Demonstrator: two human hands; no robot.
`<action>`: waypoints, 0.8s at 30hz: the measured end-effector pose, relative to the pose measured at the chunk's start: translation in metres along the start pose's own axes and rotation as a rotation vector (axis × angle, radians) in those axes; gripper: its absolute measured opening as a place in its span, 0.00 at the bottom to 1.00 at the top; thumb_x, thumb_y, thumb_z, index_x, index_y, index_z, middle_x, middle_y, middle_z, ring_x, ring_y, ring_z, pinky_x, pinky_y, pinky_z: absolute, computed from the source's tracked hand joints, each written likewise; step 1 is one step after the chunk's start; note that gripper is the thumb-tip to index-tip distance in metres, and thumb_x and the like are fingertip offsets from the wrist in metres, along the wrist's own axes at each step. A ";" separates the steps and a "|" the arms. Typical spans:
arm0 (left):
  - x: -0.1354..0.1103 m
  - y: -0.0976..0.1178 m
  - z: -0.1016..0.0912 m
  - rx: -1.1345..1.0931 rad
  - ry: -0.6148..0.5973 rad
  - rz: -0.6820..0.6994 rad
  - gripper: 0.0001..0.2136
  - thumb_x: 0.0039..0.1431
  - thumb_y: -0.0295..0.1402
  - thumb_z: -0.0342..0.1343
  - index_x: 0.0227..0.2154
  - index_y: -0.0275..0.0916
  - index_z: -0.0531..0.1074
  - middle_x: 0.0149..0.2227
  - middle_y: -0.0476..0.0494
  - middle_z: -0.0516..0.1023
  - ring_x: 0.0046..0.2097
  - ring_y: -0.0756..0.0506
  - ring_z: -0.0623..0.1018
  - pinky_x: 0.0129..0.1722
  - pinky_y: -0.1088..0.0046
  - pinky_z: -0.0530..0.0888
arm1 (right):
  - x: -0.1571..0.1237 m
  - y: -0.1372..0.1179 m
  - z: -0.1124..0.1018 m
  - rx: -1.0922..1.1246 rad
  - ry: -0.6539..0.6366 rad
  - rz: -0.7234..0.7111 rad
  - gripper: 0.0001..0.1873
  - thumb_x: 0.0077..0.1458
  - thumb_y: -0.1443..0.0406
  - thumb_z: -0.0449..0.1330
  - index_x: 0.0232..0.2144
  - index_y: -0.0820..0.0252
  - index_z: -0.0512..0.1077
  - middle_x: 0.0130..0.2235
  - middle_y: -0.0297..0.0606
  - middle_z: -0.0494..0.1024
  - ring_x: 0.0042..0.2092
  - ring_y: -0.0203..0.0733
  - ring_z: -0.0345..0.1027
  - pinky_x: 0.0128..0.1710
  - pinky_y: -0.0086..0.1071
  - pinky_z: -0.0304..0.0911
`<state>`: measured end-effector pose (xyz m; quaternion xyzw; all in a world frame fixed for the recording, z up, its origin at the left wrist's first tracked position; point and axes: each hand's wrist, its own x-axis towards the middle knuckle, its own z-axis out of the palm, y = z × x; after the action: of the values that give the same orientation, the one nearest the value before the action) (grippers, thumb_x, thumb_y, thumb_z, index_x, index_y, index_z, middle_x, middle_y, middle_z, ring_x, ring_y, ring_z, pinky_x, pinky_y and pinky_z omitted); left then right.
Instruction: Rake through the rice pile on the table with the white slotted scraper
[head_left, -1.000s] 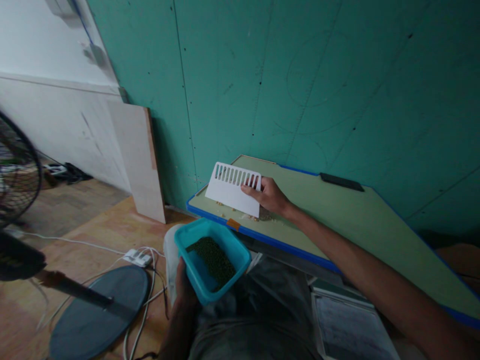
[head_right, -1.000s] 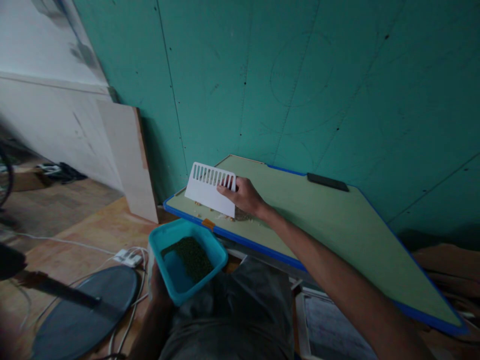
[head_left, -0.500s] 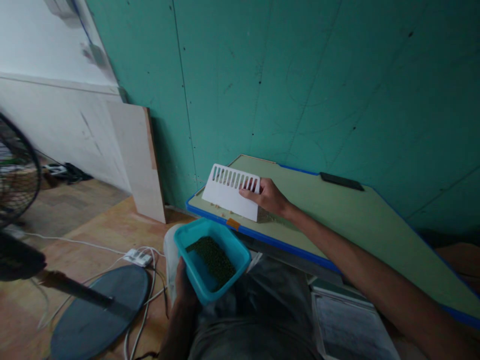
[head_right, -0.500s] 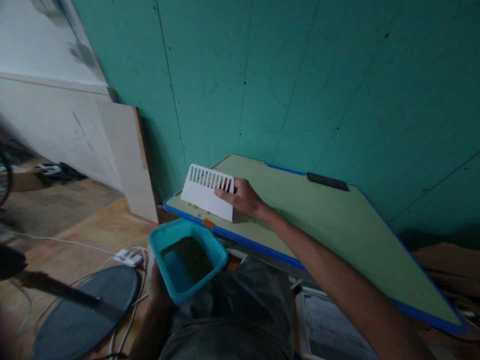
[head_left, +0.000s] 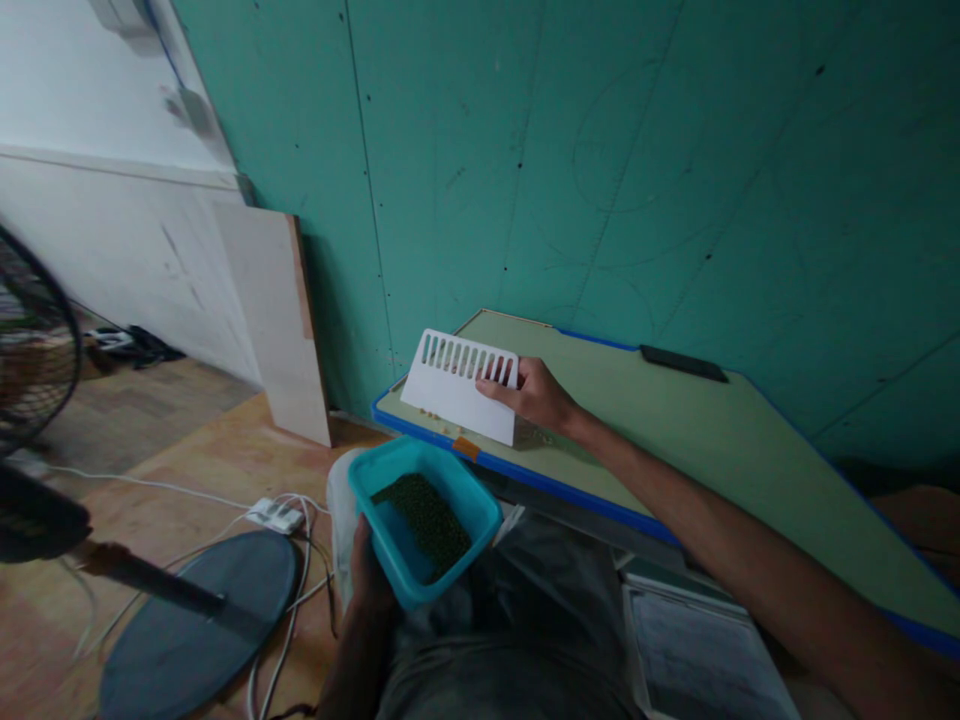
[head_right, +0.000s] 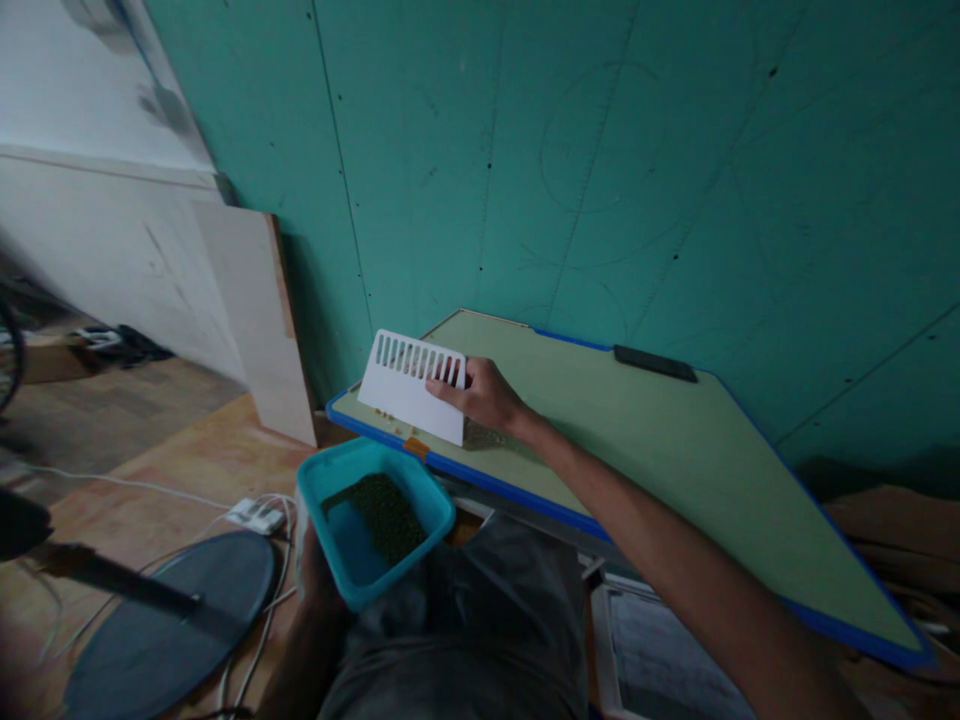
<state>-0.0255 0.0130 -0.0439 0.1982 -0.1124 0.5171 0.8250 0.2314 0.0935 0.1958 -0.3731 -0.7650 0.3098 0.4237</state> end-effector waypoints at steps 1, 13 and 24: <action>-0.001 0.000 -0.003 0.009 -0.010 0.017 0.36 0.73 0.49 0.26 0.65 0.37 0.70 0.65 0.35 0.74 0.69 0.32 0.67 0.71 0.48 0.51 | 0.000 0.000 0.000 0.002 0.001 0.001 0.17 0.57 0.54 0.66 0.35 0.64 0.79 0.32 0.37 0.79 0.31 0.37 0.66 0.29 0.28 0.61; -0.012 0.000 -0.026 0.055 0.261 0.074 0.29 0.74 0.47 0.36 0.57 0.41 0.79 0.56 0.39 0.83 0.69 0.33 0.66 0.70 0.46 0.54 | -0.001 0.002 0.004 -0.001 -0.005 -0.001 0.18 0.58 0.54 0.65 0.34 0.66 0.78 0.32 0.39 0.79 0.31 0.37 0.68 0.28 0.28 0.61; -0.010 0.000 -0.019 0.133 0.458 0.142 0.28 0.75 0.46 0.38 0.54 0.36 0.81 0.47 0.36 0.87 0.63 0.32 0.75 0.68 0.47 0.61 | -0.002 -0.003 0.007 -0.028 -0.005 -0.015 0.18 0.58 0.54 0.65 0.34 0.67 0.78 0.30 0.37 0.78 0.29 0.35 0.65 0.27 0.27 0.59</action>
<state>-0.0306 0.0132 -0.0650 0.1210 0.0981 0.6116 0.7757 0.2250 0.0893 0.1938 -0.3728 -0.7730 0.2967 0.4189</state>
